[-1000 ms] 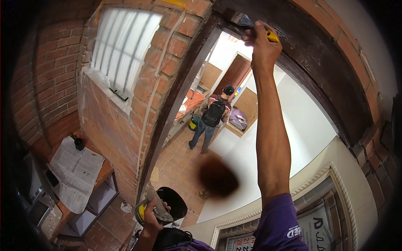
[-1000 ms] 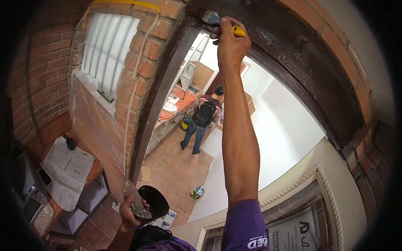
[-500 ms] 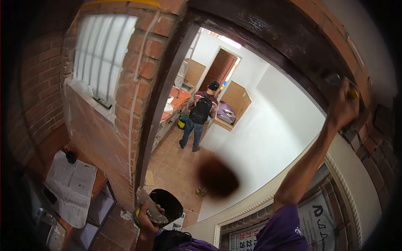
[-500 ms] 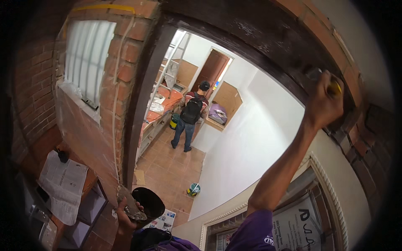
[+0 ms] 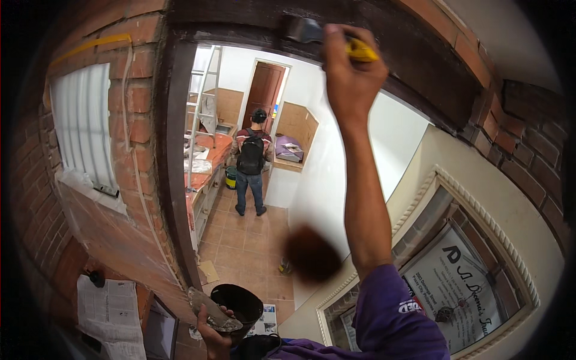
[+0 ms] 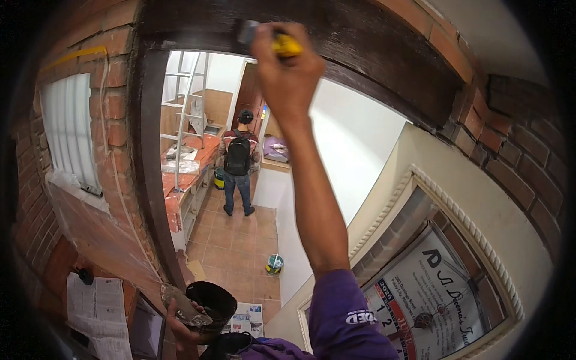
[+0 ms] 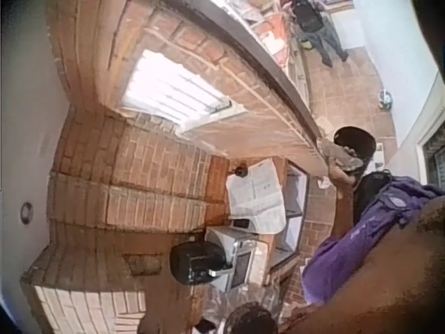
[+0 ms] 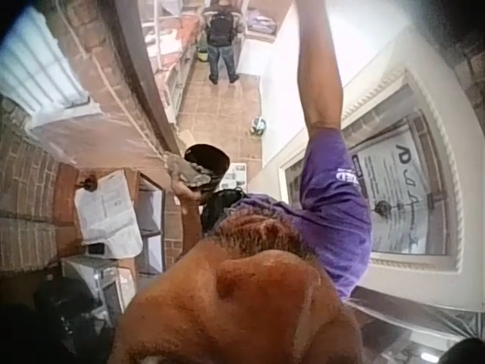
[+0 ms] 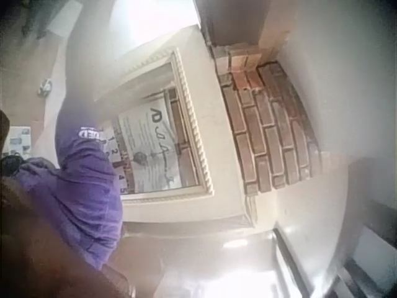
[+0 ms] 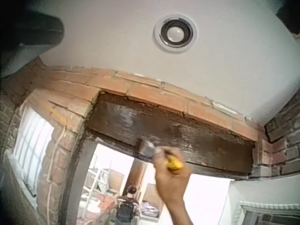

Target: Apply dark brown paint to a wooden door frame using a brush.

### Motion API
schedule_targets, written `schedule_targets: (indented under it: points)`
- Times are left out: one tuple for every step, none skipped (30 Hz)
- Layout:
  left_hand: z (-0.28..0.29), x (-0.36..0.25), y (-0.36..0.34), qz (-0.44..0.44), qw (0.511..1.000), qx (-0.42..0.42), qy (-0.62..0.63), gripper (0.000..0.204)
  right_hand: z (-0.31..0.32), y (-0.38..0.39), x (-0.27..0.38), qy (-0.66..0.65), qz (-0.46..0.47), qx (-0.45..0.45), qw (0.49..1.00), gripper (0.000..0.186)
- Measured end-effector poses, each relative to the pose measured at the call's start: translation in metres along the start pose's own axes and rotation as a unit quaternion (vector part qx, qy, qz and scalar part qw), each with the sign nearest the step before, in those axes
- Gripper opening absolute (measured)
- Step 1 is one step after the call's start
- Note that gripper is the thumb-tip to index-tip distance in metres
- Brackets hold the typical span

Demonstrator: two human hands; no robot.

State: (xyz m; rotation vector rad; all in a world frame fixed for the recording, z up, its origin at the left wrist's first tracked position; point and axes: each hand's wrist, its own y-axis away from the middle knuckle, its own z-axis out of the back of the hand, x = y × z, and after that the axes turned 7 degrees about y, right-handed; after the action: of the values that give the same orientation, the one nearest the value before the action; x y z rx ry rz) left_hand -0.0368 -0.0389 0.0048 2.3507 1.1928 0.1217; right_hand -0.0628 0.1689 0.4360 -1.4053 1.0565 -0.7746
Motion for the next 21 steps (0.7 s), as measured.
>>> schedule_targets:
  points:
    - [-0.005,0.001,0.004,-0.006,1.0,0.024,-0.007,0.039,0.016,-0.005,-0.011,0.002,-0.027,-0.005,1.0,0.013]
    - [-0.008,0.002,0.003,-0.004,1.0,0.026,-0.012,0.039,0.036,-0.009,-0.024,0.032,-0.032,-0.006,0.999,0.014]
    - [-0.01,0.003,0.003,-0.002,1.0,0.021,-0.02,0.039,0.055,-0.01,-0.028,0.042,-0.062,-0.021,0.997,0.015]
    - [-0.012,0.004,0.003,0.0,0.999,0.018,-0.027,0.039,0.077,-0.012,-0.033,0.046,-0.095,-0.031,0.994,0.015]
    - [-0.013,0.004,0.004,-0.002,1.0,0.014,-0.026,0.039,0.093,-0.011,-0.034,0.073,-0.1,-0.063,0.99,0.014]
    - [-0.016,0.004,0.007,0.008,1.0,0.011,-0.012,0.038,0.115,-0.012,-0.035,0.133,-0.08,-0.087,0.984,0.014]
    - [-0.018,0.004,0.009,0.021,1.0,0.01,-0.002,0.038,0.135,-0.016,-0.034,0.16,-0.051,-0.134,0.977,0.015]
    - [-0.017,0.004,0.009,0.021,1.0,0.007,-0.002,0.038,0.157,-0.018,-0.034,0.186,-0.05,-0.148,0.97,0.016]
    - [-0.017,0.005,0.008,0.029,0.999,0.016,-0.002,0.038,0.179,-0.022,-0.037,0.191,-0.053,-0.162,0.967,0.016]
    - [-0.017,0.006,0.007,0.036,0.999,0.024,-0.001,0.038,0.19,-0.028,-0.034,0.275,0.022,-0.201,0.94,0.016]
    - [-0.018,0.007,0.008,0.039,0.999,0.022,-0.004,0.038,0.199,-0.03,-0.03,0.279,0.02,-0.2,0.939,0.016]
    - [-0.02,0.008,0.011,0.035,0.999,0.023,-0.015,0.038,0.208,-0.029,-0.023,0.263,-0.006,-0.205,0.943,0.015]
    - [-0.019,0.009,0.014,0.029,0.999,0.021,-0.022,0.039,0.213,-0.027,-0.014,0.243,-0.035,-0.208,0.947,0.015]
    - [-0.016,0.011,0.011,0.05,0.999,0.013,-0.003,0.039,0.208,-0.022,-0.002,0.218,-0.014,-0.188,0.958,0.015]
    - [-0.017,0.012,0.015,0.053,0.999,0.005,-0.006,0.039,0.204,-0.014,0.009,0.222,-0.021,-0.184,0.957,0.015]
    - [-0.019,0.012,0.018,0.034,0.999,0.031,-0.015,0.039,0.194,-0.003,0.016,0.166,-0.045,-0.136,0.976,0.015]
    - [-0.022,0.012,0.021,0.019,0.998,0.059,-0.031,0.039,0.192,0.009,0.025,0.113,-0.069,-0.094,0.987,0.016]
    - [-0.021,0.012,0.02,0.03,0.994,0.101,-0.023,0.039,0.192,0.022,0.032,0.066,-0.104,-0.026,0.992,0.018]
    - [-0.025,0.013,0.022,0.03,0.996,0.082,-0.024,0.039,0.19,0.039,0.04,0.014,-0.144,0.043,0.989,0.019]
    - [-0.031,0.013,0.023,0.045,0.996,0.071,-0.011,0.041,0.186,0.057,0.049,-0.01,-0.175,0.119,0.977,0.019]
    - [-0.037,0.013,0.023,0.059,0.997,0.058,0.001,0.044,0.183,0.075,0.054,-0.037,-0.215,0.174,0.96,0.022]
